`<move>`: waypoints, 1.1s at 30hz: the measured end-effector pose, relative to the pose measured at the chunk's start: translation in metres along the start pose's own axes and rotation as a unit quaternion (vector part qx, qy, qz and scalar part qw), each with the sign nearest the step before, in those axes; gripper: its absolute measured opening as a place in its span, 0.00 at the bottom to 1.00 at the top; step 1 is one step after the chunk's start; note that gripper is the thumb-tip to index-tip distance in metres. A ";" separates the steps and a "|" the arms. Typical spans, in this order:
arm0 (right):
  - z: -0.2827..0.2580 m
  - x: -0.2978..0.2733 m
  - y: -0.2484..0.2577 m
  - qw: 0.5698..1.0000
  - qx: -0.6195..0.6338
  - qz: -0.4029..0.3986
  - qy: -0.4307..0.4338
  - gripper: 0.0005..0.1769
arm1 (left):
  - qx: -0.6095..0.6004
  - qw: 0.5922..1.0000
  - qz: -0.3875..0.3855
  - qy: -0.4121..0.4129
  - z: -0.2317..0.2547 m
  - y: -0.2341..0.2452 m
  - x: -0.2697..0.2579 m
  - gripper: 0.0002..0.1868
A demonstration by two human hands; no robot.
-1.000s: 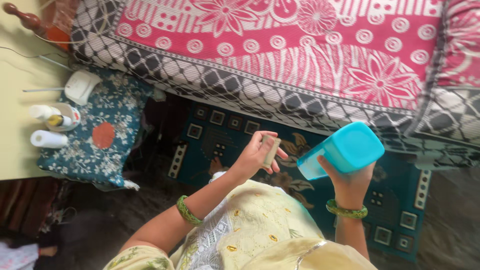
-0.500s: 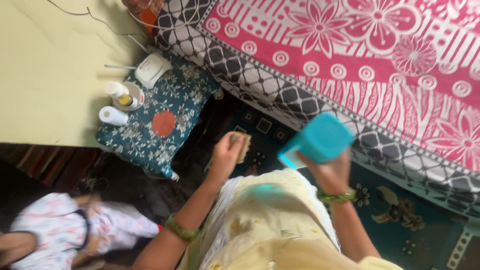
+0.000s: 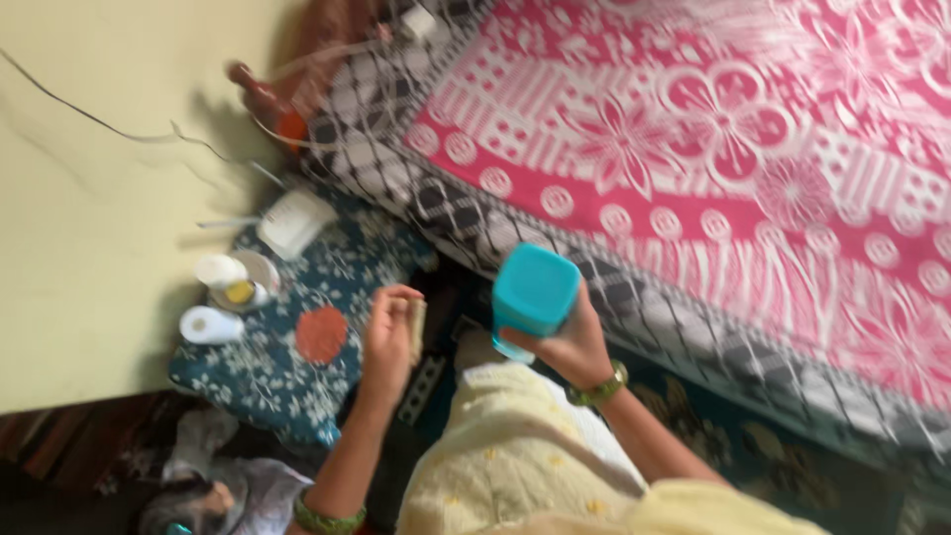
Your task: The person arranges a pink fluffy pillow and a patterned cushion on a sofa, then smooths the bedsheet. They walk to a table to pick up a small object, then return to the sofa area to pick up a blue container and a white bottle. The person walks through the room and places the blue container in a sink.
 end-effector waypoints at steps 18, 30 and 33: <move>-0.046 0.123 -0.086 0.996 0.018 -0.087 0.034 0.32 | 0.012 0.996 0.016 0.081 0.019 0.055 0.066 0.09; -0.114 0.120 -0.160 0.989 0.021 -0.131 0.067 0.40 | 0.139 0.955 -0.234 -0.116 0.103 0.110 0.114 0.57; -0.126 0.124 -0.180 0.981 0.025 -0.168 0.096 0.41 | 0.131 0.953 -0.231 -0.147 0.100 0.135 0.116 0.55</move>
Point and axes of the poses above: each hand's wrist, its own x-axis towards the middle knuckle, its own y-axis out of the back of the hand, z = x × y, the point moved 2 cm from there along x, towards the middle knuckle, and after that the axes turned 13 degrees about -x, right-handed, at the moved point
